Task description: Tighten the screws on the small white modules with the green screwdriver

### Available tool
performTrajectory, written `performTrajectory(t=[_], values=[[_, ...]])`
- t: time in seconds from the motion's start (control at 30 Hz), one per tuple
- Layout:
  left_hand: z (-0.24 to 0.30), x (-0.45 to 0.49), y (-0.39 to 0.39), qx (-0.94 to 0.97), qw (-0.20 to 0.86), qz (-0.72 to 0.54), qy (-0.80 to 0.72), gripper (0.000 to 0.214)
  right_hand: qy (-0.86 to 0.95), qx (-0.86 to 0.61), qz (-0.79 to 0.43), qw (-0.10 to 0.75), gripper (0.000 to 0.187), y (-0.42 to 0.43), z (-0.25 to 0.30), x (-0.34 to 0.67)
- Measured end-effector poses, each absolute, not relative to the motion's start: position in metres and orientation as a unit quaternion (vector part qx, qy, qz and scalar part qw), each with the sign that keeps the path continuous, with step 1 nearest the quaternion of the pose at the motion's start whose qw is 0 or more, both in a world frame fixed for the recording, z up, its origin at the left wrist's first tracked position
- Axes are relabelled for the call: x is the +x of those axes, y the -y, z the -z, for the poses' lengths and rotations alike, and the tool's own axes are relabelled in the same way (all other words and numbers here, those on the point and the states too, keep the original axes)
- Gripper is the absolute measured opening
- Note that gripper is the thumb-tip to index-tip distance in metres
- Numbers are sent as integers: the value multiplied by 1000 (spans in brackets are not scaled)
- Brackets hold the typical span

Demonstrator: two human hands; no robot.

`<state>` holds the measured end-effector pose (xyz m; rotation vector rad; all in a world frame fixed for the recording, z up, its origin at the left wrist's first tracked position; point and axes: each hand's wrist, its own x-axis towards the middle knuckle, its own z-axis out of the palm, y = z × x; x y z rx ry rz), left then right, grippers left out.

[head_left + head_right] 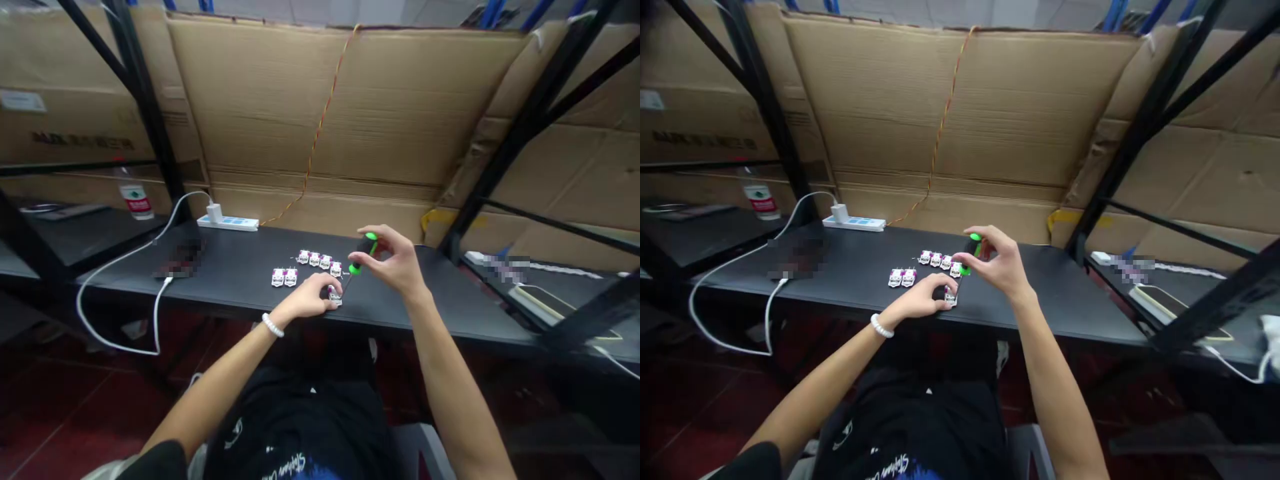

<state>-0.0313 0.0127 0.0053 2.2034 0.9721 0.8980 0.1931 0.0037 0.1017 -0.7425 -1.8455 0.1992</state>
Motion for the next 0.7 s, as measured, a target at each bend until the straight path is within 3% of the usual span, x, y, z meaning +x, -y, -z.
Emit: performTrajectory(t=[0.07,0.23,0.37,0.43,0.57,0.7], values=[[-5,-31,-12,823,280,-335,-364,26,781,-310,-55,540,45,-3,-102,190],[-5,-31,-12,826,273,-336,-360,24,750,-259,-170,584,41,-5,-95,182],[-5,-31,-12,827,276,-334,-359,25,737,-301,-66,601,29,-9,-95,183],[-5,-31,-12,826,276,-334,-361,26,758,-299,-67,576,36,-8,-97,186],[-6,-30,-12,825,276,-334,-364,25,796,-240,-204,517,54,-4,-101,194],[-7,-30,-11,827,270,-334,-363,25,789,-294,-97,531,42,-4,-106,196]])
